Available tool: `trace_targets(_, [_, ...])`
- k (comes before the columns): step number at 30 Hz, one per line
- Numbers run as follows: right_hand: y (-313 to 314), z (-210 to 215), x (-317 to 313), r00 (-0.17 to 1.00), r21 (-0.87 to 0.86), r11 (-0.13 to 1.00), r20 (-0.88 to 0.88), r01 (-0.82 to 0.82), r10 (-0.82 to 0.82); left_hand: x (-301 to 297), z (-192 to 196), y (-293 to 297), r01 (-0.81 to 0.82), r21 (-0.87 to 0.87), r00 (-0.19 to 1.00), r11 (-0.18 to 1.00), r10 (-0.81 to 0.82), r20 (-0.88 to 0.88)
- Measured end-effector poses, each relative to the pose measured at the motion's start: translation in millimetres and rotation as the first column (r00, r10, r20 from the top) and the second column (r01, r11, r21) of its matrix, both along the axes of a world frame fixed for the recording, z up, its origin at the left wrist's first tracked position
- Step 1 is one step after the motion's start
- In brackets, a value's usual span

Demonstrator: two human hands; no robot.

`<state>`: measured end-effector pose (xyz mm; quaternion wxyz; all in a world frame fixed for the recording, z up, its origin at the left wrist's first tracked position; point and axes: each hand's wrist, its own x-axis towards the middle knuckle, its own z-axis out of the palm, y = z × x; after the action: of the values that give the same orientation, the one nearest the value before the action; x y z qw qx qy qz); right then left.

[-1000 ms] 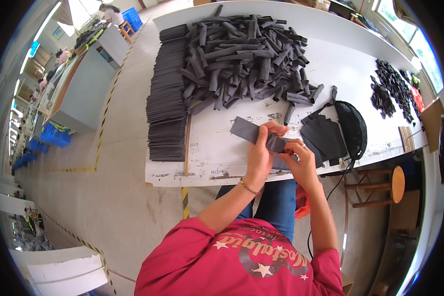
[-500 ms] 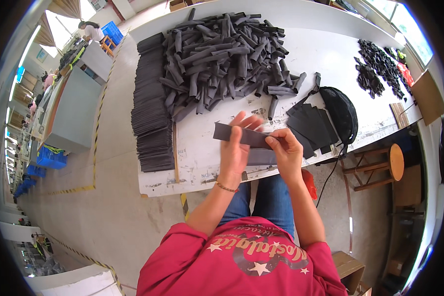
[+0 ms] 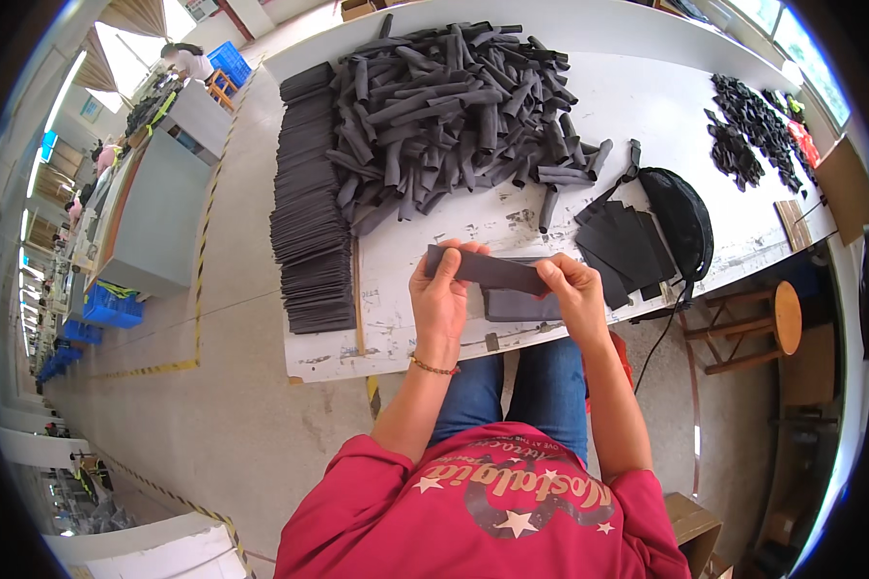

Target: Assembling grey foam components by inserting smaller pieces into larger foam strips.

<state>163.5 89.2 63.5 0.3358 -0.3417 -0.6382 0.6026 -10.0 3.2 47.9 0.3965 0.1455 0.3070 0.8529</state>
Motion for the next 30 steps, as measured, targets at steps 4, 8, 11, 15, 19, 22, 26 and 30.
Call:
trace_targets(4, [-17, -5, -6, 0.99, -0.062, 0.997, -0.135, -0.048, 0.039, 1, 2, 4, -0.044, -0.082, 0.998, 0.996, 0.047, 0.032])
trace_targets(8, [-16, -4, -5, 0.995, -0.143, 0.988, -0.085, -0.061, 0.049, 3, 2, 4, -0.026, -0.118, 0.998, 0.993, 0.032, 0.046])
trace_targets(11, [-10, -4, 4, 0.985, -0.281, 0.949, -0.131, -0.144, 0.111, 5, -3, 4, -0.015, -0.138, 0.998, 0.99, 0.023, 0.061])
trace_targets(15, [-3, 2, 23, 0.966, -0.335, 0.906, -0.055, -0.257, 0.254, 14, -12, 6, -0.009, -0.168, 0.995, 0.986, 0.025, 0.093])
trace_targets(19, [0, -13, 11, 0.997, -0.03, 0.997, 0.05, 0.066, -0.064, 19, -9, 12, 0.055, -0.162, 0.998, 0.985, -0.048, 0.046])
trace_targets(22, [8, -20, 17, 0.99, -0.047, 0.989, 0.017, 0.14, -0.139, 22, -6, 15, 0.092, -0.198, 0.994, 0.976, -0.08, 0.071])
trace_targets(26, [10, -27, 34, 0.96, 0.029, 0.99, 0.244, 0.136, -0.139, 25, -26, 7, 0.1, -0.44, 0.993, 0.892, -0.119, -0.016])
trace_targets(30, [7, -49, 36, 0.882, 0.202, 0.961, 0.394, 0.19, -0.258, 32, -61, -4, -0.388, -0.47, 0.641, 0.793, -0.135, -0.756])
